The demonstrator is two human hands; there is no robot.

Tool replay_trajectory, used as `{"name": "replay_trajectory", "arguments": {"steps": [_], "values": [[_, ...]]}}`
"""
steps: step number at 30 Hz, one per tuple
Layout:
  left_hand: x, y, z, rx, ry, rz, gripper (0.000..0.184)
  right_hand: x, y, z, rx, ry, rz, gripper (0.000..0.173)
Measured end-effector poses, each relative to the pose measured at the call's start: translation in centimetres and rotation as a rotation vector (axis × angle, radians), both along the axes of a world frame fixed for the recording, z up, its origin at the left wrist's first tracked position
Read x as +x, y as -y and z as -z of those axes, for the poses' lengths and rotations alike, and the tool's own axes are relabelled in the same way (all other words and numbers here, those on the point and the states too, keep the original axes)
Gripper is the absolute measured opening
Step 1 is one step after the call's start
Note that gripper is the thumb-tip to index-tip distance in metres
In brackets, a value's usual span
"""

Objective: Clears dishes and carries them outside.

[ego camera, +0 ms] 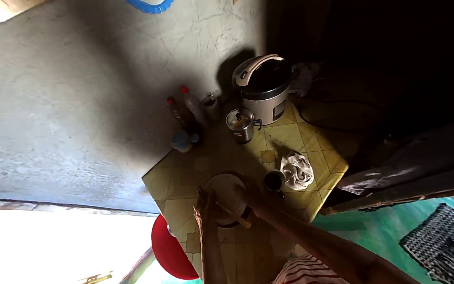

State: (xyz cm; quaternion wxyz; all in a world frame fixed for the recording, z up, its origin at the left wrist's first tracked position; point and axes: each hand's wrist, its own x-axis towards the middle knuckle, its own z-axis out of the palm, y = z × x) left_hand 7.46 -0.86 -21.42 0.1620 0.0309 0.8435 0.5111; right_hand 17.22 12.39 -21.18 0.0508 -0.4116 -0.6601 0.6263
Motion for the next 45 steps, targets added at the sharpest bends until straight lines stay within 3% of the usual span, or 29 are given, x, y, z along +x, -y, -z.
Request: {"name": "replay_trajectory", "arguments": {"steps": [4,9,12,18,23,32,45], "values": [[2.5,0.3,-1.6,0.018,0.011,0.007,0.037,3.1,0.7,-2.5,0.001,0.052,-0.031,0.054],[6.3,0.7,-3.8,-0.007,0.004,0.082,0.035,8.4,2.0,-4.6,-0.045,-0.140,0.080,0.053],[8.6,1.2,-4.9,-0.068,0.023,0.149,0.038,11.6,2.7,-5.9,0.005,-0.049,0.081,0.042],[14.6,1.2,-4.1,-0.083,0.090,0.221,0.043,18.3,3.6,-4.1,0.074,0.063,0.128,0.042],[21.0,-0.3,-3.1,-0.081,0.090,0.259,0.048,24.9,3.1,-2.2,0.057,-0.001,0.232,0.042],[34.0,-6.3,-3.0,-0.048,0.068,0.452,0.047,39.3,0.7,-1.7,0.033,-0.014,0.498,0.040],[55.6,-20.3,-0.4,0.047,0.178,0.916,0.045,61.9,-6.1,-0.6,0.047,0.137,0.938,0.044]]}}
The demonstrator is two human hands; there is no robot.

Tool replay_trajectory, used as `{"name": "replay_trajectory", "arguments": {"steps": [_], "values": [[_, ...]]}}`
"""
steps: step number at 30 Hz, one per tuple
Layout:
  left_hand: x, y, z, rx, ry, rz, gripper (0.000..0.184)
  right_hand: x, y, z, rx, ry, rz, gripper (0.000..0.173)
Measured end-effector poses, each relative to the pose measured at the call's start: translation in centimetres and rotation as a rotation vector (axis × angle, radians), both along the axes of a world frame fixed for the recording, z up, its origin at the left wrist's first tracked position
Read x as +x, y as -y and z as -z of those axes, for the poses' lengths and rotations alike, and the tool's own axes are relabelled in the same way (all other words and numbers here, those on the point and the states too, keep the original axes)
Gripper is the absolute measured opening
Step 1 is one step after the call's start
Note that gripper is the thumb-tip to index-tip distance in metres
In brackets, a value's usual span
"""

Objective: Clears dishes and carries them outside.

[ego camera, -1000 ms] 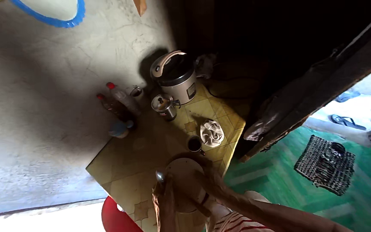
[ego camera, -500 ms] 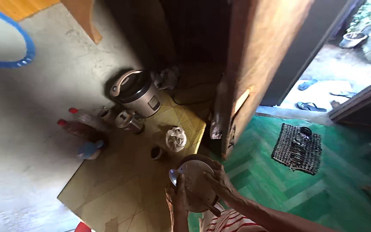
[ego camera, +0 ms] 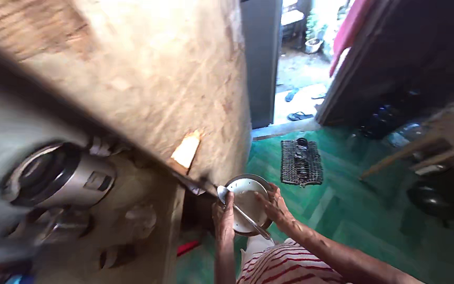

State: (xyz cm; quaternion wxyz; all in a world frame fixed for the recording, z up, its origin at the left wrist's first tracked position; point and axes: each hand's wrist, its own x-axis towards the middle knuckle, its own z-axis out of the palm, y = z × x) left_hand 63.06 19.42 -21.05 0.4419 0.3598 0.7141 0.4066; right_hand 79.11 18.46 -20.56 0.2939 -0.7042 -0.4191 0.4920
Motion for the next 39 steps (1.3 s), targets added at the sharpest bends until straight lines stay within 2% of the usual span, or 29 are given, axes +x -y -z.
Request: {"name": "replay_trajectory", "arguments": {"steps": [10,18,24,31,36,39], "values": [[13.8,-17.0,2.3,0.028,-0.008,0.326,0.042,13.0,-12.3,2.0,-0.005,-0.042,0.322,0.045],[23.0,-32.9,2.2,0.028,-0.015,0.399,0.046,21.2,-26.1,3.1,0.136,-0.055,0.452,0.042],[29.5,-43.8,2.5,-0.020,-0.030,0.463,0.055,26.7,-35.7,3.1,0.135,-0.145,0.592,0.046],[38.1,-57.3,2.7,0.010,-0.040,0.616,0.047,35.1,-47.6,2.1,0.099,-0.123,0.609,0.042],[45.9,-67.3,2.5,0.050,-0.015,0.670,0.050,42.5,-56.9,1.5,0.126,-0.067,0.629,0.050],[51.2,-73.8,0.9,0.068,-0.009,0.698,0.051,47.5,-63.3,0.4,0.163,-0.031,0.628,0.054]]}}
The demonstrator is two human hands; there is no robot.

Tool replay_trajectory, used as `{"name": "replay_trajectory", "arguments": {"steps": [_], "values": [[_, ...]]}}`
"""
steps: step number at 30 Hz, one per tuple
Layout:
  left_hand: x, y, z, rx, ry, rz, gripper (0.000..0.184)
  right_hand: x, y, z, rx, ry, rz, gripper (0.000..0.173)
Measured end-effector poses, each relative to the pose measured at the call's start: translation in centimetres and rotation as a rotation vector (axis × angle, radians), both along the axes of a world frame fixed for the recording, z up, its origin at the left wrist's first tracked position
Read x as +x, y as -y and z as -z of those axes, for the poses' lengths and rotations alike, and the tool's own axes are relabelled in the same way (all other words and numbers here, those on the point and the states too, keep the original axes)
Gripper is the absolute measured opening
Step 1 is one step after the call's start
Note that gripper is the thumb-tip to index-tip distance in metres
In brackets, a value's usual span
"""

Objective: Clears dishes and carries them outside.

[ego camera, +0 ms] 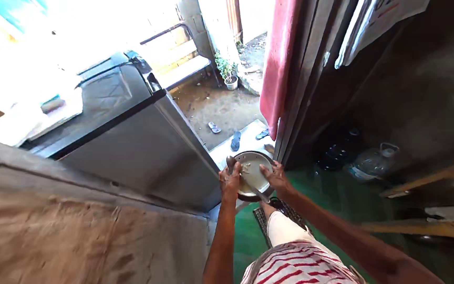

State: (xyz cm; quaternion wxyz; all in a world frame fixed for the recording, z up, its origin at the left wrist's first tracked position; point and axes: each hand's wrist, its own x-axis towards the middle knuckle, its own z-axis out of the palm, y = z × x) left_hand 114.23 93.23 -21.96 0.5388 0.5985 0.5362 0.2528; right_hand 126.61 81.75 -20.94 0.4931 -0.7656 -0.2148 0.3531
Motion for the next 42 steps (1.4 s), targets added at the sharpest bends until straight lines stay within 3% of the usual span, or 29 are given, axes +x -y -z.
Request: {"name": "replay_trajectory", "arguments": {"steps": [3,9,11,14,18,28,42], "values": [[5.5,-7.3,-1.3,0.007,0.028,0.000,0.046,5.4,-7.4,-0.9,0.038,0.015,0.019,0.056],[14.0,-20.1,-4.6,0.044,0.078,0.055,0.053,13.8,-19.6,-4.1,0.071,-0.027,0.072,0.061],[15.2,-22.7,-5.0,0.090,0.068,0.069,0.057,15.3,-22.6,-4.7,0.081,-0.022,0.069,0.065],[16.7,-26.2,-5.6,0.093,0.085,0.033,0.060,17.1,-26.4,-5.9,0.066,0.020,0.018,0.058],[18.7,-30.7,-6.3,0.058,0.078,-0.040,0.047,18.5,-30.5,-6.2,0.083,-0.008,-0.001,0.052],[17.2,-34.7,-4.7,-0.031,-0.020,-0.045,0.064,18.1,-36.0,-3.2,0.070,-0.224,0.000,0.050],[17.6,-37.7,-2.6,-0.011,-0.054,-0.185,0.053,19.4,-40.4,-1.4,0.014,-0.154,-0.114,0.041]]}}
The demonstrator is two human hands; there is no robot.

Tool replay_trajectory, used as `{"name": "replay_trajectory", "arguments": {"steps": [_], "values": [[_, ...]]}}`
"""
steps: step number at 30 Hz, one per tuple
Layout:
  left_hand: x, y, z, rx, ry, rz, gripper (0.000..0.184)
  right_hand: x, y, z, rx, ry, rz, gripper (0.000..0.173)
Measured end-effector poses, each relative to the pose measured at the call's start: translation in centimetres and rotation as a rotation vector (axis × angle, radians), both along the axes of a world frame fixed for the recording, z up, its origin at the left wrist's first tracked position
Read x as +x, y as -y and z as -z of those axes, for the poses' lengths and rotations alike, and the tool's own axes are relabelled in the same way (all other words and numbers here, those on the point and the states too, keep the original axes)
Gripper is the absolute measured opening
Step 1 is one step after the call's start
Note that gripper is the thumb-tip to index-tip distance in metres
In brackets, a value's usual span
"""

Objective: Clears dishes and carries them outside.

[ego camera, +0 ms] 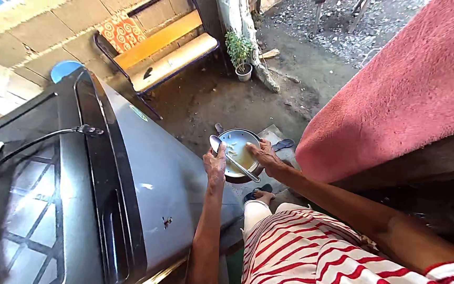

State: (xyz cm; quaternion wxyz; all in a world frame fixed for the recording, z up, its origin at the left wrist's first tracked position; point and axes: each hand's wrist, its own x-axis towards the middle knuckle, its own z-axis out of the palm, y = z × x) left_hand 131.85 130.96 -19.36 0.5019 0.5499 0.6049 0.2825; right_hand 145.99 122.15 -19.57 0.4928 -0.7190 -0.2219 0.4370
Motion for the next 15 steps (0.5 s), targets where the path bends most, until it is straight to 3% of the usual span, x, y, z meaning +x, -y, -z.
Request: {"name": "replay_trajectory", "arguments": {"steps": [5,15], "values": [[-0.1,-0.3,-0.1,-0.014,0.051,-0.027,0.046,0.0,-0.7,-0.5,-0.031,0.042,-0.031,0.039],[-2.2,-2.1,-1.2,0.039,-0.070,-0.058,0.043,-2.5,-2.7,0.1,-0.016,0.020,-0.079,0.044]]}}
